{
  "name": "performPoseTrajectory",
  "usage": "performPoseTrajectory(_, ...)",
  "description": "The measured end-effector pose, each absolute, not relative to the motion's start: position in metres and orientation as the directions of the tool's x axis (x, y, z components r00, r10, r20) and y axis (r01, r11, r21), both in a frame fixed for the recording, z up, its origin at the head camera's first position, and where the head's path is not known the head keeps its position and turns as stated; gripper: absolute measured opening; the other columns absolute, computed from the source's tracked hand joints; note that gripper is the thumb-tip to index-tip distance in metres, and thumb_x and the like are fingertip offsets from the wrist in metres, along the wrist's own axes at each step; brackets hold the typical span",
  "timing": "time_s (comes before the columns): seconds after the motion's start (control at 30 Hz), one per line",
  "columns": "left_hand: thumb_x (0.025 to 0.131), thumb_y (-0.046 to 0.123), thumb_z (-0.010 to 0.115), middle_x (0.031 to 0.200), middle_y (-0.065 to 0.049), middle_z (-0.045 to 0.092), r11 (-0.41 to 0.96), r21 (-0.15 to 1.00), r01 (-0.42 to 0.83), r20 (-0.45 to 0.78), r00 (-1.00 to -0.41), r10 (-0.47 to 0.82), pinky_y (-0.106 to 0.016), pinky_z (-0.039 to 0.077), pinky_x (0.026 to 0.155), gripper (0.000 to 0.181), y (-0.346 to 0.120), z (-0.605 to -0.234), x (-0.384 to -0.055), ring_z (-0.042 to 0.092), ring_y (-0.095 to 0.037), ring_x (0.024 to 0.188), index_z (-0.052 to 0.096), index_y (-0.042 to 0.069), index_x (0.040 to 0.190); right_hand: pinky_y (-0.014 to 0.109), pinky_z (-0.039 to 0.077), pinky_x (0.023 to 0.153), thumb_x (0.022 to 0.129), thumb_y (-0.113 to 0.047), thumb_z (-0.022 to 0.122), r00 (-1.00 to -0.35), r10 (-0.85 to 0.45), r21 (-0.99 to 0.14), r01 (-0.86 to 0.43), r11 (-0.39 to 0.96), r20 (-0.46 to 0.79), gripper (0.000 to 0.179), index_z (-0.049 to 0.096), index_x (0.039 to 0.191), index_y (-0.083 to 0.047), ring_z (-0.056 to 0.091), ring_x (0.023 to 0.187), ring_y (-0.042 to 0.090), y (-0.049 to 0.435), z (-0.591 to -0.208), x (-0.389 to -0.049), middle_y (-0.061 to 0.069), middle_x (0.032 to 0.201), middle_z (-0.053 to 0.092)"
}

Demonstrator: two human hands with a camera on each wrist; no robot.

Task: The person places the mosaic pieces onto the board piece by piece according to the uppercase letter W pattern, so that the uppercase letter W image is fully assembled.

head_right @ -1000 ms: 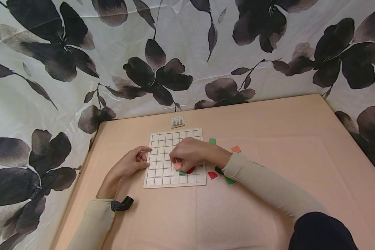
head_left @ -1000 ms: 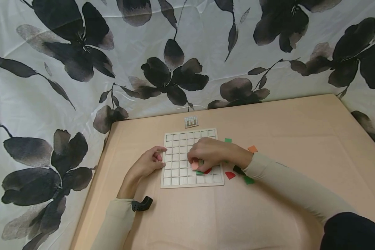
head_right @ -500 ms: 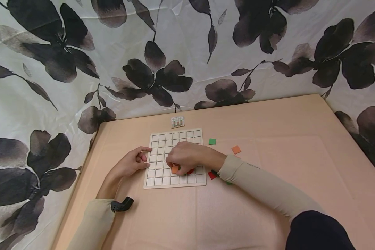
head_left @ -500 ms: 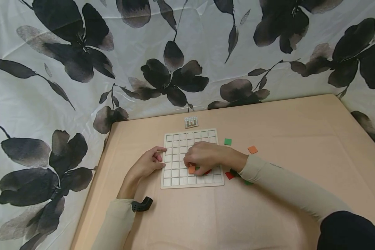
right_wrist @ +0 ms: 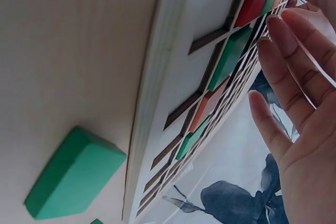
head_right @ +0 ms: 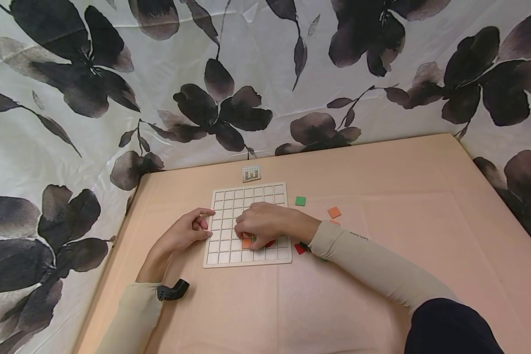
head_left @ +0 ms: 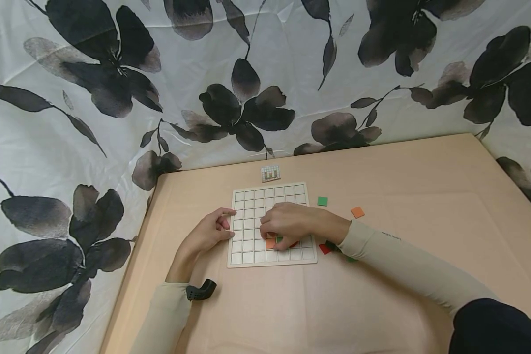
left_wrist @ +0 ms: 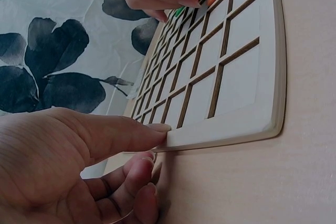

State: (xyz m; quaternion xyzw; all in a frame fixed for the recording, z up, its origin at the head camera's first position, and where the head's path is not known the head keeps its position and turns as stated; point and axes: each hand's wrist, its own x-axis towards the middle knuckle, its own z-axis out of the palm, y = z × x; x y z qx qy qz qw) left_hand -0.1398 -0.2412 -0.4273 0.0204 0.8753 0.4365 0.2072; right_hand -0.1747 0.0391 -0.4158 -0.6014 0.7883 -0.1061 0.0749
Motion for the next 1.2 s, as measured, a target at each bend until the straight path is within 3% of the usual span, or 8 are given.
performPoseTrajectory(0.23, 0.085, -0.004, 0.075, 0.094, -0.012, 0.054, 0.629, 0.767, -0.129, -0.338, -0.914, 0.225, -0.024, 0.041, 0.06, 0.059, -0.243, -0.428, -0.139, 0.049, -0.02, 0.075, 0.055, 0.007, 0.139, 0.032, 0.047, 0.092, 0.087, -0.035, 0.073, -0.328, -0.944, -0.302, -0.899, 0.318, -0.016, 0.021, 0.071, 0.104, -0.022, 0.054, 0.085, 0.007, 0.052, -0.415, -0.178, -0.009, 0.094, 0.062)
performPoseTrajectory(0.57, 0.086, -0.003, 0.075, 0.094, -0.01, 0.054, 0.64, 0.758, -0.128, -0.344, -0.912, 0.224, -0.025, 0.041, 0.061, 0.058, -0.244, -0.429, -0.139, 0.049, -0.02, 0.077, 0.055, 0.008, 0.14, 0.031, 0.043, 0.077, 0.087, -0.034, 0.075, -0.426, -0.905, -0.314, -0.86, 0.402, 0.006, 0.02, 0.071, 0.102, -0.02, 0.05, 0.082, 0.011, 0.085, -0.413, -0.183, -0.006, 0.091, 0.061)
performPoseTrajectory(1.0, 0.086, -0.002, 0.076, 0.094, -0.009, 0.053, 0.647, 0.749, -0.141, -0.356, -0.91, 0.214, -0.024, 0.041, 0.062, 0.059, -0.244, -0.428, -0.137, 0.049, -0.02, 0.078, 0.055, 0.008, 0.14, 0.031, 0.043, 0.078, 0.085, -0.034, 0.08, -0.532, -0.846, -0.375, -0.78, 0.502, -0.028, 0.025, 0.075, 0.106, -0.02, 0.052, 0.082, 0.009, 0.116, -0.411, -0.178, -0.007, 0.096, 0.067)
performPoseTrajectory(1.2, 0.086, -0.003, 0.075, 0.093, -0.009, 0.053, 0.645, 0.753, -0.132, -0.35, -0.91, 0.222, -0.024, 0.041, 0.061, 0.058, -0.244, -0.427, -0.138, 0.048, -0.02, 0.077, 0.054, 0.007, 0.14, 0.035, 0.047, 0.087, 0.086, -0.033, 0.078, -0.558, -0.829, -0.356, -0.77, 0.53, -0.027, 0.027, 0.074, 0.109, -0.019, 0.055, 0.091, 0.011, 0.13, -0.412, -0.176, -0.007, 0.104, 0.068)
